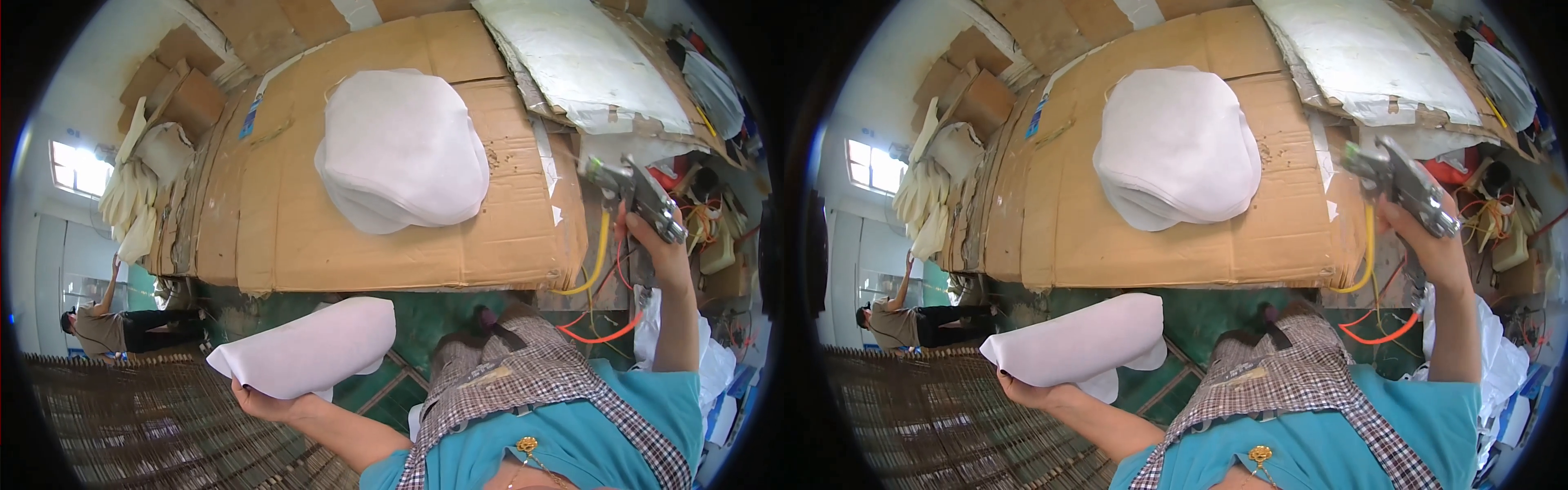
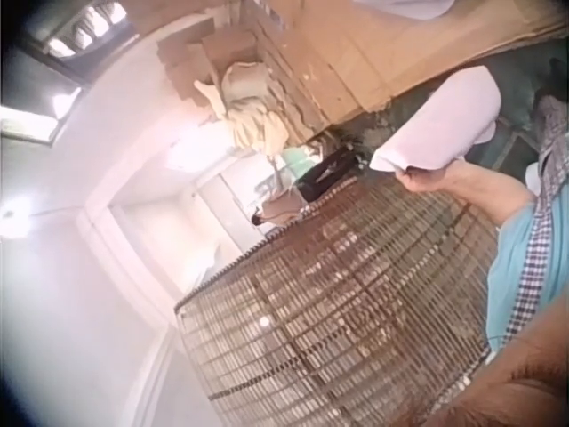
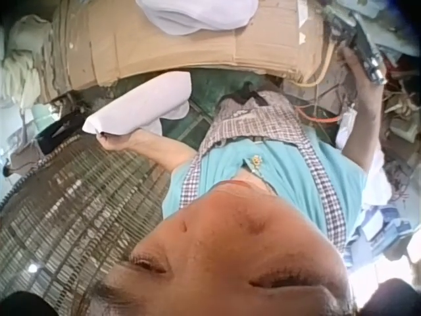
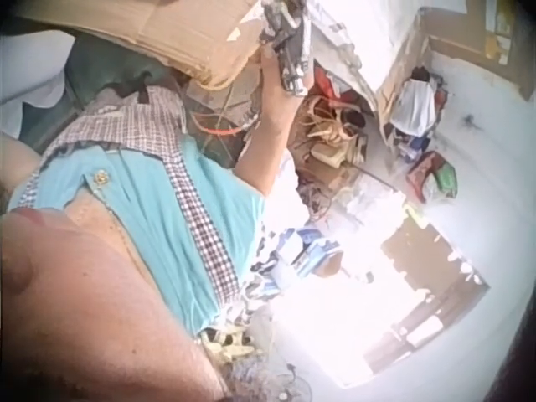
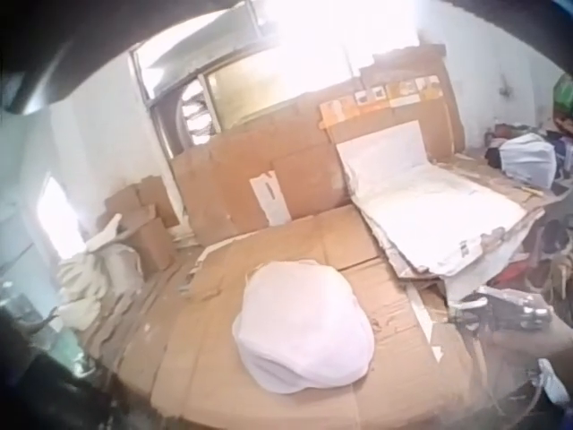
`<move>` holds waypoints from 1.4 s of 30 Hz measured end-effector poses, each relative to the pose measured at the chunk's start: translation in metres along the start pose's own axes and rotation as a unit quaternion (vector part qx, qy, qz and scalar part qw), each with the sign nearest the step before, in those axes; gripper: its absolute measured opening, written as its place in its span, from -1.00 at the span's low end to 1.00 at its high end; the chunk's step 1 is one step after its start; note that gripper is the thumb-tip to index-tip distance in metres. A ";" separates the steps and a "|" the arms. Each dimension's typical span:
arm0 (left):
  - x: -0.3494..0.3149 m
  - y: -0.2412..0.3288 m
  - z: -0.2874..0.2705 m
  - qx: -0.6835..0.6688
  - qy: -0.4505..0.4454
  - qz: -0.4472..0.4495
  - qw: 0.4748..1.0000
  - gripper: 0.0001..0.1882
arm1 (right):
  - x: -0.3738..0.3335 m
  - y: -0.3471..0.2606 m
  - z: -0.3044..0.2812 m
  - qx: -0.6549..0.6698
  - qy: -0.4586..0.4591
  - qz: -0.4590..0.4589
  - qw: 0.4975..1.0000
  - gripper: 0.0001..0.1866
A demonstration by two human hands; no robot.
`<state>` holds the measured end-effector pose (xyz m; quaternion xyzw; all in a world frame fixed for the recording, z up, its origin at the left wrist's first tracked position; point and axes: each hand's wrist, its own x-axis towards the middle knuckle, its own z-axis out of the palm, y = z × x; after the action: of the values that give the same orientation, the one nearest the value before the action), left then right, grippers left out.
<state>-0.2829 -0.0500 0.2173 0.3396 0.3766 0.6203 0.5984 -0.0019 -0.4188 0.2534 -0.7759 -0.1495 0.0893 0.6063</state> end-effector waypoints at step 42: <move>-0.027 -0.008 -0.061 -0.171 0.099 -0.118 0.973 -0.64 | 0.017 0.177 0.253 -0.219 -0.460 -0.036 0.860 -0.52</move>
<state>-0.3309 -0.0807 0.1813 0.1223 0.3598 0.6309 0.6764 -0.0450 -0.2200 0.0203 -0.7534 -0.4548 0.3793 0.2857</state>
